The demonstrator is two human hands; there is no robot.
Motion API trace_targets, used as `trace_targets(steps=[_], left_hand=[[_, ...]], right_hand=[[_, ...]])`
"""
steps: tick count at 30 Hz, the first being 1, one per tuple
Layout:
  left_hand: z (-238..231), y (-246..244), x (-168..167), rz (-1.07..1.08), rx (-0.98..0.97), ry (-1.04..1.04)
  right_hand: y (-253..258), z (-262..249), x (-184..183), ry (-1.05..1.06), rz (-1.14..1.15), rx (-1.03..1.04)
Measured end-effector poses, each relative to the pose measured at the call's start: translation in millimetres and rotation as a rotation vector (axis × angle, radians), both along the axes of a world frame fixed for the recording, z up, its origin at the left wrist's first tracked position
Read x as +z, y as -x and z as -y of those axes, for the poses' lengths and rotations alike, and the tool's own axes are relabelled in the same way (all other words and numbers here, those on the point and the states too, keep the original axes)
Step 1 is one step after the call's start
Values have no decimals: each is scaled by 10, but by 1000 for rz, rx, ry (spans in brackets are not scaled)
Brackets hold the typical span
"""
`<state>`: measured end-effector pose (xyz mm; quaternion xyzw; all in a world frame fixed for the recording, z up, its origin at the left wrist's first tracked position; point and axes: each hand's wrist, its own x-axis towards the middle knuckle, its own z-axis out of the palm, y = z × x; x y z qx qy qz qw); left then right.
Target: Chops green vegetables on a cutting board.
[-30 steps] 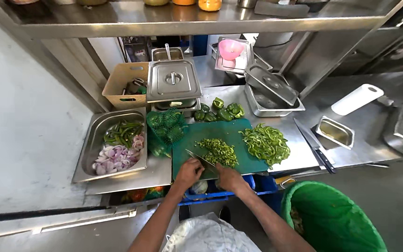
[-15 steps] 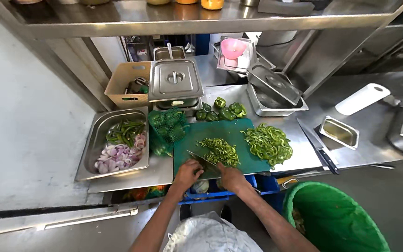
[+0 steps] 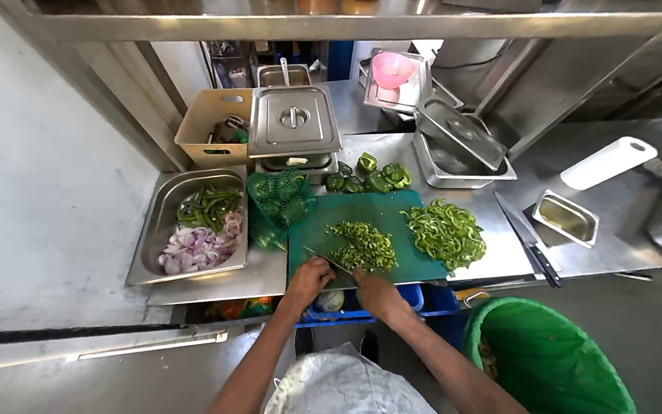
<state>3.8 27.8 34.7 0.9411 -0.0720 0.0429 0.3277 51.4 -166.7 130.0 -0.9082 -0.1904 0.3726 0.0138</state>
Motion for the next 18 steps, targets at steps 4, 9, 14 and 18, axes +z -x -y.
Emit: trace_targets(steps=[4,9,14,18], left_hand=[[-32,94,-49,36,53,-7],[-67,133,-70,101,83,-18],[-74,84,-79,31,44,-43],[-104,82,-42,-6,15,-35]], right_hand=[[7,-79,-159,-2,-10,-14],[2,-9,161,5,70,-23],[60,-115,-118,12,6,-13],[-11,-91,71,23,22,4]])
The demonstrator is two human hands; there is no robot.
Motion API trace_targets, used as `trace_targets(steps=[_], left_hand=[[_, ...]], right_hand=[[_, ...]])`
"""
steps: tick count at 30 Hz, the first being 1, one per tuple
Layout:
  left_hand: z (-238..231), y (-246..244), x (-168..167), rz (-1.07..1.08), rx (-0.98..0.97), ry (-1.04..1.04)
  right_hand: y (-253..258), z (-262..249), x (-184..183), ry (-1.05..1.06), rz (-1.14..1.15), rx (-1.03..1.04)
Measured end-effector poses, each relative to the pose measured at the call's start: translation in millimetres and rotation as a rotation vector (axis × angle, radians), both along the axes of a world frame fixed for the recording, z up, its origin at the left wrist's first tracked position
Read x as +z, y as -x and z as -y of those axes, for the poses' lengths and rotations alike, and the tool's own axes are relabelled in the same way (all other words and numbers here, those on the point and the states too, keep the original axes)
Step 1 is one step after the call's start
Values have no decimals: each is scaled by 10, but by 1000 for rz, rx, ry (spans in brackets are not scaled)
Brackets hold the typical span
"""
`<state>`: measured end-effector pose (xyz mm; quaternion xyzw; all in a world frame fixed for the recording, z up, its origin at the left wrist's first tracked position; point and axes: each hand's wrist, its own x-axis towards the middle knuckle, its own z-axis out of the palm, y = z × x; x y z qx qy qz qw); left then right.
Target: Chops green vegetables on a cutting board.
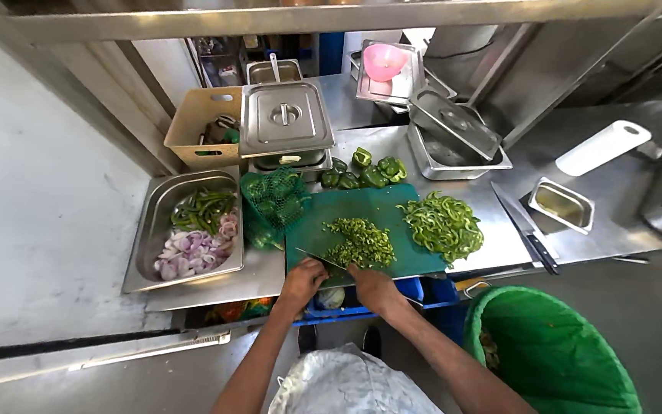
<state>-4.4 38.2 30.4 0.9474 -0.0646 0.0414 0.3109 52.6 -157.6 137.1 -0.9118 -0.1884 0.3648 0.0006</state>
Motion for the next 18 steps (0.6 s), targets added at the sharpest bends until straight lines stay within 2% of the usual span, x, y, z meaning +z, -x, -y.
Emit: trace_targets(steps=[2,5,8,10,11,14,18], left_hand=[[-2,-14,3,1,-7,12],[-8,36,-78,60,-24,25],[43,112,-117,261,45,28],[143,107,-19,377,52,-15],[211,42,57,370,3,-43],[383,-197,312,158,-235,-65],[414,-472,333,123,-389,-112]], right_hand=[[13,48,100,-9,-6,8],[112,77,-159,-65,-81,-43],[136,72,-191,-83,-74,-51],[214,129,-150,-166,-19,-89],[224,189,-82,-225,8,-120],[238,317,68,-395,97,-157],[194,588,101,-403,199,-188]])
